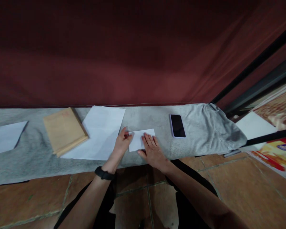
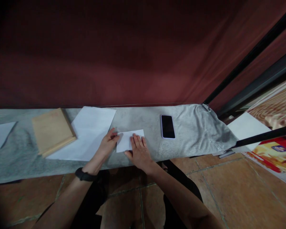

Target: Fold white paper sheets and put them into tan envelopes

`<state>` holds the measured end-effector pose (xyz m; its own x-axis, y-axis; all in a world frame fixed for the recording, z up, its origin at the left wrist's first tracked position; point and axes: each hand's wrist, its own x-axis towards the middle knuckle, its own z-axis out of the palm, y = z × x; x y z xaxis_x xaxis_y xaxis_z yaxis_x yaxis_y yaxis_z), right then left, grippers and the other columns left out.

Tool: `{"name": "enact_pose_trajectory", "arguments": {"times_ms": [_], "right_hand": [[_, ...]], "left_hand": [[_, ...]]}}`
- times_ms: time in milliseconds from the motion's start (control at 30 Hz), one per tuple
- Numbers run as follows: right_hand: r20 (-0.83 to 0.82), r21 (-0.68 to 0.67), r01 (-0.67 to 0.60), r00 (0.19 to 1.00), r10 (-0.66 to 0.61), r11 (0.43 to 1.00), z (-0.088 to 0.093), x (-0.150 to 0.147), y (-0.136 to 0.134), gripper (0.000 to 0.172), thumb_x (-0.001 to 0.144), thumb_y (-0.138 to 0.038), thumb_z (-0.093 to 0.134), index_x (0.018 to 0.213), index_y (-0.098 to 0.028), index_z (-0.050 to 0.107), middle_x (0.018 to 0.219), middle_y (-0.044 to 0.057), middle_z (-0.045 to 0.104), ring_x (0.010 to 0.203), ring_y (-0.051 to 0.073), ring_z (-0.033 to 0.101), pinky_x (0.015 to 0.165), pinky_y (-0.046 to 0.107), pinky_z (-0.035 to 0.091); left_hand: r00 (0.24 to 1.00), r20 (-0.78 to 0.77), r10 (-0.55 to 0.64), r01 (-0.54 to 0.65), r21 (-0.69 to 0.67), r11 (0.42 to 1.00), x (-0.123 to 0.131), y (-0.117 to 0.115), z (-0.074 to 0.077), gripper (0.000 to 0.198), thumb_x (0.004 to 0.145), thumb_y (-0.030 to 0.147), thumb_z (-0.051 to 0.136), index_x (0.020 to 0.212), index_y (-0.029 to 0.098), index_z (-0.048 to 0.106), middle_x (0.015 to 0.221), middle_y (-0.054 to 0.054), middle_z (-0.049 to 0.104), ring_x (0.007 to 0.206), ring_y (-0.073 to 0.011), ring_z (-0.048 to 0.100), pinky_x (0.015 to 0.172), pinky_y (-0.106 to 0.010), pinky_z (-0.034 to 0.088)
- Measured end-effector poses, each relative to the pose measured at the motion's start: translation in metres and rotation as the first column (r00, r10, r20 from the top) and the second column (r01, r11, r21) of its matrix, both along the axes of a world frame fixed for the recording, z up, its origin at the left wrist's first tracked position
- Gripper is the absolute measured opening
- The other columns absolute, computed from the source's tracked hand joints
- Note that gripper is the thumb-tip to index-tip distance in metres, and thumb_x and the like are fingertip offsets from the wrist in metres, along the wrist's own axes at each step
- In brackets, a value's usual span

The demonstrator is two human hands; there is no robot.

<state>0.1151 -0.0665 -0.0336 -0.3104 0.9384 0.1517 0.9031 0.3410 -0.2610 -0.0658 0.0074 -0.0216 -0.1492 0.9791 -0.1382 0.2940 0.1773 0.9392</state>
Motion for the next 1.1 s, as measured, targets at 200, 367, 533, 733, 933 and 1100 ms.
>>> {"name": "enact_pose_trajectory", "arguments": {"times_ms": [200,367,533,733,933,1100], "right_hand": [[-0.012,-0.022,-0.011,1.0,0.011,1.0,0.004,-0.004,-0.004,0.081,0.097,-0.058,0.057,0.157,-0.007,0.036,0.165,0.023,0.03,0.155,0.035,0.028,0.126,0.056,0.021],[-0.055,-0.046,-0.047,0.998,0.044,0.998,0.013,-0.004,-0.001,0.074,0.097,-0.047,0.059,0.158,-0.01,0.036,0.165,0.019,0.033,0.152,0.032,0.033,0.126,0.054,0.023],[-0.197,-0.037,0.021,0.98,-0.028,0.999,0.032,0.015,0.016,0.054,0.093,-0.013,0.049,0.147,-0.02,0.055,0.154,0.009,0.054,0.135,0.024,0.055,0.118,0.04,0.038],[-0.777,-0.177,0.235,0.563,-0.282,0.956,0.04,0.033,0.038,0.027,0.097,-0.039,0.052,0.102,-0.022,0.073,0.099,0.004,0.077,0.095,0.023,0.071,0.087,0.033,0.055],[-0.921,-0.39,0.041,-0.014,-0.389,0.92,0.03,0.006,0.036,0.034,0.086,-0.048,0.061,0.105,-0.021,0.07,0.106,0.008,0.079,0.096,0.025,0.074,0.082,0.038,0.058],[-0.879,-0.478,0.019,-0.011,-0.478,0.878,0.026,0.008,0.035,0.036,0.082,-0.051,0.064,0.102,-0.022,0.066,0.109,0.01,0.078,0.1,0.026,0.074,0.081,0.038,0.06]], "left_hand": [[0.949,0.311,0.061,-0.038,-0.08,0.996,0.001,0.0,0.007,0.05,0.058,0.028,0.078,0.105,0.017,0.069,0.072,0.004,0.063,0.065,-0.0133,0.058,0.063,-0.026,0.045],[0.917,0.399,0.0,0.036,-0.083,0.996,0.004,-0.004,0.019,0.033,0.054,0.022,0.074,0.087,0.018,0.071,0.065,0.005,0.061,0.059,-0.0113,0.054,0.055,-0.023,0.041],[0.872,0.489,0.031,0.024,-0.107,0.994,0.003,-0.003,0.032,0.027,0.057,0.019,0.071,0.083,0.016,0.073,0.065,0.004,0.062,0.056,-0.0087,0.053,0.053,-0.021,0.041],[0.759,0.646,0.085,0.021,-0.154,0.988,0.003,-0.001,0.04,0.03,0.071,0.03,0.071,0.098,0.016,0.07,0.1,-0.01,0.075,0.087,-0.019,0.072,0.078,-0.031,0.058],[0.767,0.633,-0.107,0.249,-0.14,0.958,0.016,-0.014,0.036,0.045,0.069,0.031,0.081,0.111,0.018,0.071,0.115,-0.01,0.075,0.102,-0.0227,0.07,0.083,-0.032,0.056],[0.832,0.518,-0.196,0.282,-0.09,0.955,0.012,-0.013,0.032,0.039,0.065,0.03,0.08,0.101,0.016,0.074,0.09,-0.005,0.077,0.078,-0.0191,0.068,0.072,-0.029,0.051]]}}
